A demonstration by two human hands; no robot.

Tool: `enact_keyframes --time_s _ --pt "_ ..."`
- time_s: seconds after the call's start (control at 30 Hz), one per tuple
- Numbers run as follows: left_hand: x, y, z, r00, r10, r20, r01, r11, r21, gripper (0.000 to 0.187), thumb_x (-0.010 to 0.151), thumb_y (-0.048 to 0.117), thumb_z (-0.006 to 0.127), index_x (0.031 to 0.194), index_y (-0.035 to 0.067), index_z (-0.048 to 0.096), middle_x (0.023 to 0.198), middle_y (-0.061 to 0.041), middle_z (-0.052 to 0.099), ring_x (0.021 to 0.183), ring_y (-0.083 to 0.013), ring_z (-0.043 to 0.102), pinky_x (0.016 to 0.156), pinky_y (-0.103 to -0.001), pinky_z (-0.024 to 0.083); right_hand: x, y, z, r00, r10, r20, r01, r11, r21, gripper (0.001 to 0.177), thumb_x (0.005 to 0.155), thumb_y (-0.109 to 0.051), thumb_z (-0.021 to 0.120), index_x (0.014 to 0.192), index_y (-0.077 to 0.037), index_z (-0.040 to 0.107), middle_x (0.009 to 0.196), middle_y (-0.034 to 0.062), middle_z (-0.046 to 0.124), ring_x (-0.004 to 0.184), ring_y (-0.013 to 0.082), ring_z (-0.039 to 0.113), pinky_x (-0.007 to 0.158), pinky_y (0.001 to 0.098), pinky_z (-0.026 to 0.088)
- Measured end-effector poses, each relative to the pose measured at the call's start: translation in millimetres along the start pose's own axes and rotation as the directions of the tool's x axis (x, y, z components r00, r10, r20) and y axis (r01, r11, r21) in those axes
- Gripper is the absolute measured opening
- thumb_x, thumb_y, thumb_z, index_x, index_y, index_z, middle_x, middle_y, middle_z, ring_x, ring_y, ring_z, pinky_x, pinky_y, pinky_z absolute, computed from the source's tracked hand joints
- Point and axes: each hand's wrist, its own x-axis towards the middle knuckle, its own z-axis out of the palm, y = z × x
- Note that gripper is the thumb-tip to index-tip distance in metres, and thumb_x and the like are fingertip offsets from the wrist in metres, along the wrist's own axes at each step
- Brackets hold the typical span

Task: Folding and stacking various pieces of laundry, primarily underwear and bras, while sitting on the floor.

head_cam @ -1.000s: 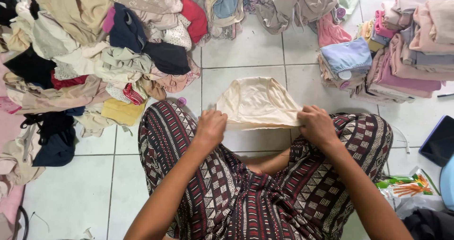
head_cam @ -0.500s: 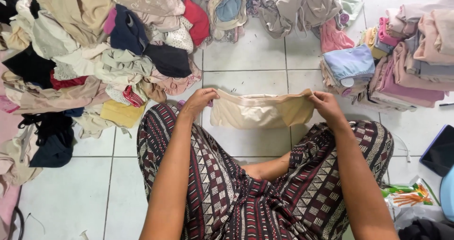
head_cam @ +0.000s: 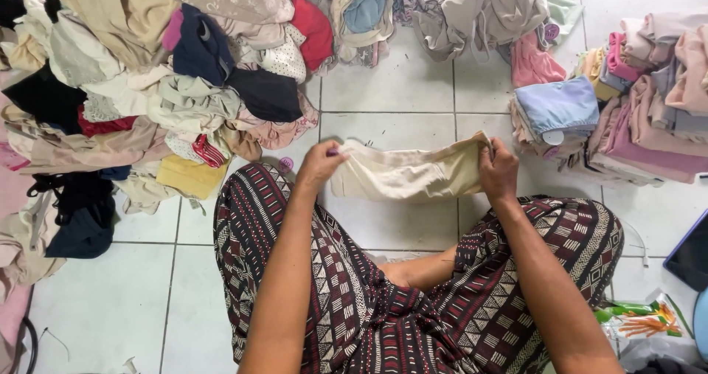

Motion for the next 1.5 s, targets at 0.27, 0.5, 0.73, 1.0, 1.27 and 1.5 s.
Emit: enact_keyframes --time_s 0.27,0.5,0.73,1.0,1.27,1.5 --pt "16 -21 3 0.983 -0.042 -0.18 0.082 0.973 0.217 0.015 0.093 0.033 0.066 0.097 0.019 0.068 0.088 -0.009 0.072 0.086 -0.0284 0.071 0.076 -0.041 0.058 10 -2 5 0.999 0.047 -0.028 -0.052 0.972 -0.231 0.035 0.112 -0.036 0.048 0.102 -0.006 0.064 0.077 0.0284 0.068 0.08 0.0475 0.069 0.072 0.0555 0.052" --pt "5 1 21 0.929 0.083 -0.36 0.164 0.781 0.603 0.029 0.102 0.036 0.046 0.117 0.012 0.054 0.112 -0.018 0.058 0.103 -0.0324 0.066 0.088 -0.047 0.056 21 42 26 0.992 0.123 0.022 -0.1 0.887 -0.45 0.032 0.108 -0.045 0.05 0.119 -0.015 0.053 0.086 0.0157 0.073 0.084 0.0346 0.073 0.071 0.0483 0.056" --pt "-40 34 75 0.877 0.443 -0.189 -0.187 0.674 0.714 0.07 0.103 0.046 0.048 0.161 0.023 0.015 0.164 -0.019 0.015 0.148 -0.0457 0.018 0.117 -0.066 0.02 -29 -81 23 0.913 -0.357 0.198 0.401 0.878 -0.263 0.067 0.1 -0.031 0.059 0.154 0.001 0.035 0.153 0.0272 0.04 0.138 0.0469 0.037 0.115 0.0545 0.026" --pt "-37 36 57 0.927 0.26 -0.27 -0.029 0.768 0.639 0.056 0.104 0.042 0.043 0.154 0.023 0.027 0.156 -0.016 0.031 0.145 -0.0362 0.03 0.113 -0.062 0.032 -31 -32 48 0.831 -0.116 0.544 0.382 0.83 -0.406 0.11 0.083 -0.082 0.046 0.162 -0.015 0.008 0.169 0.0075 0.004 0.154 0.0308 0.006 0.124 0.0512 0.006" --pt "1 -74 38 0.899 -0.303 -0.317 0.392 0.878 0.274 0.054 0.075 0.024 0.068 0.12 -0.003 0.054 0.117 -0.026 0.051 0.097 -0.0462 0.068 0.079 -0.051 0.059 -30 -28 53 0.833 -0.125 0.539 0.379 0.839 -0.391 0.111 0.083 -0.081 0.045 0.162 -0.014 0.006 0.169 0.0079 0.002 0.154 0.0302 0.002 0.124 0.0518 0.004" --pt "12 -72 19 0.877 -0.441 -0.193 0.466 0.878 0.109 0.019 0.064 0.014 0.075 0.076 0.028 0.07 0.064 0.007 0.069 0.058 -0.0119 0.071 0.054 -0.025 0.057 -31 -27 53 0.839 -0.127 0.529 0.371 0.845 -0.386 0.111 0.082 -0.08 0.048 0.162 -0.016 0.006 0.169 0.0067 0.004 0.154 0.0292 0.003 0.124 0.0521 0.005"
